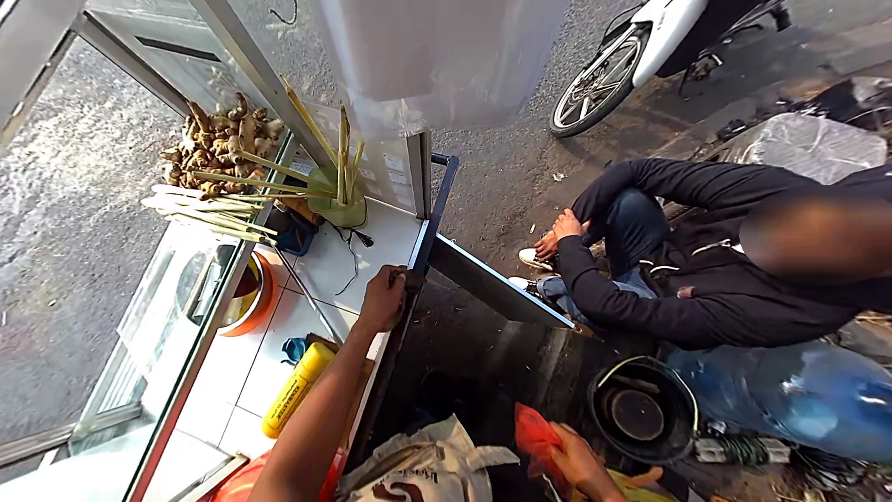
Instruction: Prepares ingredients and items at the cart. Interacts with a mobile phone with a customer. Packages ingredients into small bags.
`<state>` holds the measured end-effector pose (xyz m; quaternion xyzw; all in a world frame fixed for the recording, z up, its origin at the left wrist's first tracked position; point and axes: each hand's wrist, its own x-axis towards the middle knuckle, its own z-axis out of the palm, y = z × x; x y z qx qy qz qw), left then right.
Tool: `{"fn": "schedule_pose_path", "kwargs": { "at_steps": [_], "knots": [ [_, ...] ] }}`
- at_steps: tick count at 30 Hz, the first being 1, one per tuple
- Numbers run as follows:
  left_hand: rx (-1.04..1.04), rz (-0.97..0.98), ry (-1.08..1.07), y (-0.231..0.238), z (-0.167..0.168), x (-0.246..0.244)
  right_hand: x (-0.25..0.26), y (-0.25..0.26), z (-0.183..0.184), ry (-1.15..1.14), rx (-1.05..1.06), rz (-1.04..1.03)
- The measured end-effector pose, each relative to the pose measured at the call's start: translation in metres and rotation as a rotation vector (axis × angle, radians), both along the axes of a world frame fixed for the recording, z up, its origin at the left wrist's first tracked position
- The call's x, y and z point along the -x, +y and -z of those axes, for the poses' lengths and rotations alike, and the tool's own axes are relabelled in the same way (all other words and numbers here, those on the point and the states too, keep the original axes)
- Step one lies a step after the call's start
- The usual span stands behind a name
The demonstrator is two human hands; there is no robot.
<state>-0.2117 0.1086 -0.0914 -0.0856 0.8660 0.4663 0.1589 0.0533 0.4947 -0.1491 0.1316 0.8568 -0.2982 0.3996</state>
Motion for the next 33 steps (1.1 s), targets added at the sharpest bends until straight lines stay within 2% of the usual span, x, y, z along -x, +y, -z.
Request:
{"fn": "schedule_pose_path", "kwargs": {
  "at_steps": [3, 5, 9, 11, 14, 17, 19, 22, 24, 27, 30, 33],
  "knots": [
    [-0.199, -0.203, 0.207, -0.01, 0.014, 0.042, -0.007, 0.002, 0.001, 0.031, -0.022, 0.028],
    [-0.226, -0.136, 0.192, -0.021, 0.016, 0.064, -0.011, 0.003, 0.001, 0.029, -0.037, 0.043],
    [0.149, 0.016, 0.064, -0.026, 0.007, 0.07, -0.016, 0.003, 0.0, 0.032, -0.041, 0.048],
    [0.218, 0.027, 0.071, -0.015, 0.0, 0.047, -0.018, 0.004, 0.002, 0.04, -0.035, 0.062],
    [0.07, 0.098, 0.04, 0.011, -0.001, -0.01, -0.008, -0.004, -0.003, 0.094, 0.006, 0.052],
    [-0.183, 0.378, -0.211, 0.052, 0.006, -0.07, 0.019, -0.02, -0.026, 0.101, 0.114, -0.031],
    [-0.276, 0.602, -0.342, 0.081, 0.01, -0.099, 0.038, -0.034, -0.044, 0.12, 0.202, -0.101],
    [-0.457, 0.769, -0.446, 0.117, 0.012, -0.132, 0.057, -0.062, -0.068, 0.266, 0.343, -0.124],
    [-0.632, 0.65, -0.563, 0.13, 0.006, -0.151, 0.065, -0.077, -0.084, 0.385, 0.394, -0.032],
    [-0.826, 0.345, -0.718, 0.132, 0.001, -0.158, 0.069, -0.084, -0.098, 0.438, 0.432, 0.151],
    [-0.854, 0.177, -0.71, 0.132, 0.0, -0.158, 0.058, -0.084, -0.103, 0.467, 0.451, 0.14],
    [-0.835, 0.017, -0.736, 0.14, 0.005, -0.154, 0.042, -0.09, -0.107, 0.511, 0.309, 0.12]
  ]
}}
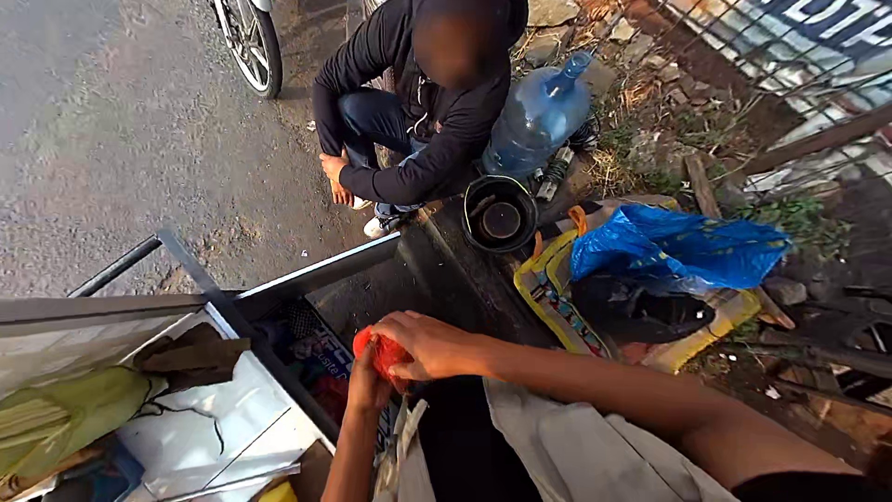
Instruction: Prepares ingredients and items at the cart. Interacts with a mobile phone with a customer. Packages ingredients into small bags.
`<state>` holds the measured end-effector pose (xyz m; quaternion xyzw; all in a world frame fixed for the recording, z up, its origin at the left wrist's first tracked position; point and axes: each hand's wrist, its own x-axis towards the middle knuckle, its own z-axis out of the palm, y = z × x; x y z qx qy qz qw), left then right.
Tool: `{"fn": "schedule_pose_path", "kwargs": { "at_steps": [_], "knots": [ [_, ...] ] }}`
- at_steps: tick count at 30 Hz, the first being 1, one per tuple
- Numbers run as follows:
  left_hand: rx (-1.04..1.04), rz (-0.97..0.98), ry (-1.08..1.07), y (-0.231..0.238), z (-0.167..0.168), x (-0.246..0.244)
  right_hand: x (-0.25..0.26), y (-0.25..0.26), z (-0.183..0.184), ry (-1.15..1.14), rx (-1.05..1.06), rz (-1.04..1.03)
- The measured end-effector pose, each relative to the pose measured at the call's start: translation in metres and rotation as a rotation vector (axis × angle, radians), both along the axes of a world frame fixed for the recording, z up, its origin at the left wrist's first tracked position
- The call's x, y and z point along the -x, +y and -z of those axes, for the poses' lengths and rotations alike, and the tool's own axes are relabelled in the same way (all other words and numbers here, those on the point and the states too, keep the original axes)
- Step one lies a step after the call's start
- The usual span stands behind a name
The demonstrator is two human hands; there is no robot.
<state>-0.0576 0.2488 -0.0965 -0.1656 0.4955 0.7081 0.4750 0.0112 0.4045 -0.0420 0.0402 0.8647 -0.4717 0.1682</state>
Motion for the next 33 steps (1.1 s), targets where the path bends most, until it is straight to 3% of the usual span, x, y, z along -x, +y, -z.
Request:
{"fn": "schedule_pose_path", "kwargs": {
  "at_steps": [4, 9, 16, 20, 24, 28, 33],
  "knots": [
    [0.027, 0.051, -0.075, 0.02, 0.001, -0.006, -0.026, -0.009, -0.002, -0.045, 0.008, 0.101],
    [-0.106, 0.27, -0.245, 0.047, -0.02, -0.018, -0.046, -0.001, 0.002, -0.154, -0.039, 0.246],
    [-0.103, 0.779, -0.16, 0.047, -0.021, -0.026, -0.087, 0.028, 0.007, -0.09, -0.047, 0.275],
    [-0.076, 0.928, -0.099, 0.045, -0.018, -0.03, -0.118, 0.041, 0.007, -0.095, 0.021, 0.319],
    [0.015, 0.939, -0.01, 0.044, -0.014, -0.032, -0.159, 0.066, 0.022, -0.184, -0.014, 0.364],
    [0.158, 0.824, 0.031, 0.04, -0.009, -0.035, -0.205, 0.088, 0.045, -0.398, -0.057, 0.361],
    [0.364, 0.672, 0.057, 0.047, -0.006, -0.062, -0.288, 0.093, 0.084, -0.475, 0.001, 0.47]
  ]
}}
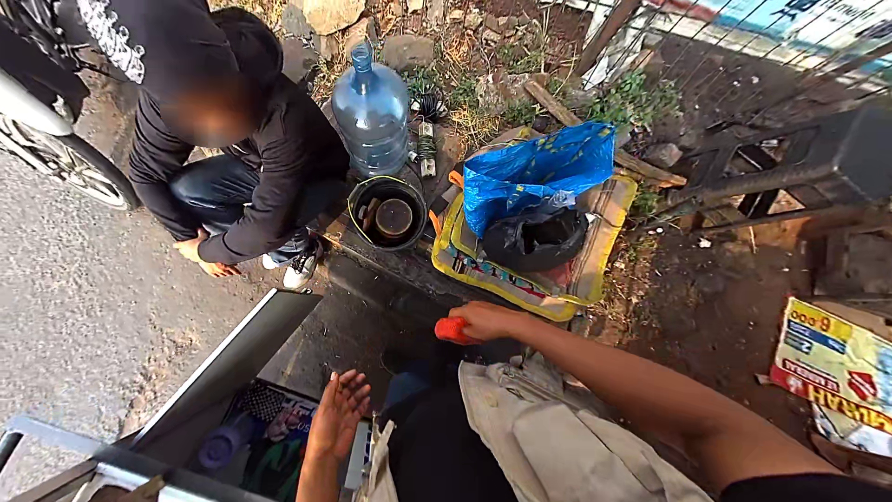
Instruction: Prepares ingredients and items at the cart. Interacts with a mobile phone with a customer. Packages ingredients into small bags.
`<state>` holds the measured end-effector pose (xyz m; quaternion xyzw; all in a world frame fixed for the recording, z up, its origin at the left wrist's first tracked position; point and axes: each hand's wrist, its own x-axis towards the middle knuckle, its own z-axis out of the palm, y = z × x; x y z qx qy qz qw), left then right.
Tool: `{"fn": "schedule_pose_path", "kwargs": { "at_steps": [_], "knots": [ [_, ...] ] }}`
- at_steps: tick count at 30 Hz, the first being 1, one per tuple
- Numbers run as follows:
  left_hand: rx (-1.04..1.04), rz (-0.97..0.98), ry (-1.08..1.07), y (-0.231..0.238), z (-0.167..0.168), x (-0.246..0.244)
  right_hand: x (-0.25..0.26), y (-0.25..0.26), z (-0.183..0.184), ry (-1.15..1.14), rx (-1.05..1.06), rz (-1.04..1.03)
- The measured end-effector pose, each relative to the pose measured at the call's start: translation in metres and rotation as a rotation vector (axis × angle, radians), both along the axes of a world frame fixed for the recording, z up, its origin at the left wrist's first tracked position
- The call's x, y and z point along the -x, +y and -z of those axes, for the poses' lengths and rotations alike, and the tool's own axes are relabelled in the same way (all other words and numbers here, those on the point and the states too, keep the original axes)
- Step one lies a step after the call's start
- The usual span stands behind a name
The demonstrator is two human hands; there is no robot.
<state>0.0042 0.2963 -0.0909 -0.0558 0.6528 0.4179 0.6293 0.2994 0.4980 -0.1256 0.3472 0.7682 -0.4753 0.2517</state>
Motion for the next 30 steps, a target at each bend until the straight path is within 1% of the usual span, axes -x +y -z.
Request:
{"fn": "schedule_pose_path", "kwargs": {
  "at_steps": [3, 5, 6, 8, 9, 11, 13, 14, 16, 17, 19, 21, 22, 23, 24, 27, 30],
  "knots": [
    [0.017, -0.008, 0.024, 0.015, 0.006, -0.025, -0.057, 0.003, 0.027, -0.019, 0.027, 0.09],
    [0.032, 0.012, 0.031, 0.027, 0.012, -0.043, -0.091, 0.01, 0.038, -0.027, 0.019, 0.191],
    [0.041, 0.035, 0.026, 0.031, 0.015, -0.051, -0.105, 0.016, 0.037, -0.032, 0.006, 0.272],
    [0.064, 0.103, 0.01, 0.034, 0.019, -0.066, -0.13, 0.035, 0.028, -0.011, -0.042, 0.501],
    [0.077, 0.146, 0.0, 0.036, 0.021, -0.072, -0.143, 0.048, 0.028, 0.022, -0.107, 0.624],
    [0.116, 0.249, -0.012, 0.042, 0.028, -0.076, -0.166, 0.08, 0.04, 0.121, -0.318, 0.859],
    [0.155, 0.347, 0.004, 0.047, 0.037, -0.074, -0.185, 0.115, 0.055, 0.152, -0.529, 1.015],
    [0.171, 0.387, 0.019, 0.048, 0.041, -0.072, -0.193, 0.131, 0.062, 0.12, -0.592, 1.051],
    [0.194, 0.436, 0.06, 0.052, 0.045, -0.062, -0.209, 0.157, 0.085, -0.028, -0.64, 1.014],
    [0.203, 0.444, 0.084, 0.057, 0.047, -0.054, -0.218, 0.166, 0.1, -0.134, -0.624, 0.935],
    [0.234, 0.444, 0.144, 0.062, 0.045, -0.041, -0.23, 0.171, 0.126, -0.407, -0.474, 0.703],
    [0.262, 0.444, 0.207, 0.065, 0.04, -0.03, -0.224, 0.171, 0.141, -0.734, -0.264, 0.519],
    [0.274, 0.44, 0.227, 0.066, 0.038, -0.025, -0.22, 0.174, 0.147, -0.845, -0.181, 0.471],
    [0.286, 0.437, 0.244, 0.065, 0.037, -0.021, -0.215, 0.179, 0.152, -0.877, -0.141, 0.475],
    [0.298, 0.435, 0.254, 0.064, 0.038, -0.018, -0.213, 0.184, 0.157, -0.844, -0.146, 0.505],
    [0.346, 0.441, 0.236, 0.06, 0.04, -0.02, -0.203, 0.2, 0.171, -0.619, -0.216, 0.632],
    [0.367, 0.5, 0.187, 0.057, 0.048, -0.031, -0.188, 0.206, 0.182, -0.491, -0.257, 0.774]
  ]
}}
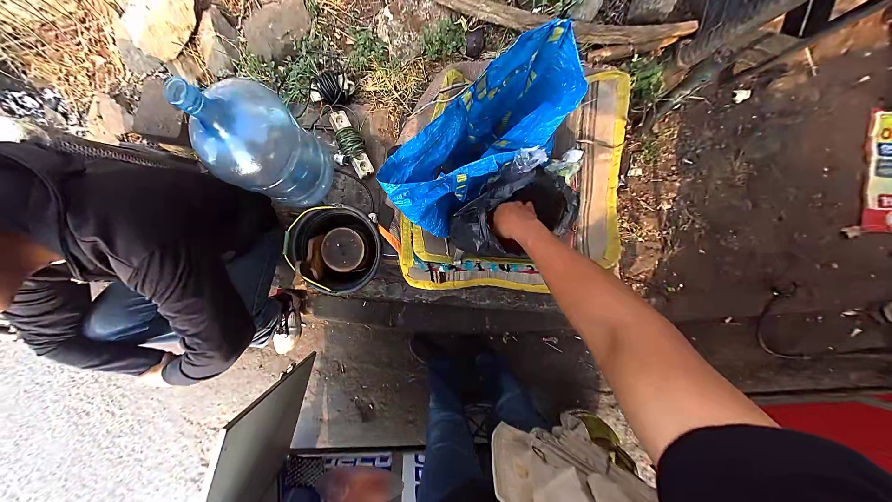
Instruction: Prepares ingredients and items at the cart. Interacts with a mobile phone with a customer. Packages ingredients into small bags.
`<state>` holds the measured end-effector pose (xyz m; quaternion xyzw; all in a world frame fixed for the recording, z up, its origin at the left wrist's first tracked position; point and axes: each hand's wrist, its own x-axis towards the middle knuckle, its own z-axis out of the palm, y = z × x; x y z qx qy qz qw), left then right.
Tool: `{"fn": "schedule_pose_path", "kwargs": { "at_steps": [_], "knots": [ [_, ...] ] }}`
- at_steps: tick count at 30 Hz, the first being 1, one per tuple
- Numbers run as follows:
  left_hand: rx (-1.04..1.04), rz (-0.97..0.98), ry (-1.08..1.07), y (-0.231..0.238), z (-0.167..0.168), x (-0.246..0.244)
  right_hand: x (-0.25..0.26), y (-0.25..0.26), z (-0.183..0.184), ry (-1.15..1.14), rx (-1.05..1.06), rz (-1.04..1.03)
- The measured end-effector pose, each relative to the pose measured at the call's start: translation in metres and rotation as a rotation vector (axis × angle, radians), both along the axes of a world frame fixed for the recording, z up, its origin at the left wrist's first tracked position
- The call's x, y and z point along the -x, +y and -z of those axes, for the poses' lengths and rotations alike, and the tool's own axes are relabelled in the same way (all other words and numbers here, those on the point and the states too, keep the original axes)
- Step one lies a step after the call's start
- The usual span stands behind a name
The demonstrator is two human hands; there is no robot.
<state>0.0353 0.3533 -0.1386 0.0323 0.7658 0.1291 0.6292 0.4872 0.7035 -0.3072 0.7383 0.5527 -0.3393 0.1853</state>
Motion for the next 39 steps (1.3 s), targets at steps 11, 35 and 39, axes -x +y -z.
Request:
{"fn": "schedule_pose_path", "kwargs": {
  "at_steps": [11, 35, 39],
  "knots": [
    [-0.03, 0.081, -0.007, 0.004, 0.002, -0.029, -0.007, -0.027, 0.032, 0.247, -0.255, 0.249],
    [-0.057, 0.117, 0.011, -0.003, 0.008, -0.061, -0.023, -0.042, -0.066, 0.583, -0.659, 0.602],
    [-0.063, 0.129, 0.012, -0.002, 0.01, -0.065, -0.034, -0.046, -0.09, 0.658, -0.761, 0.65]
  ]
}}
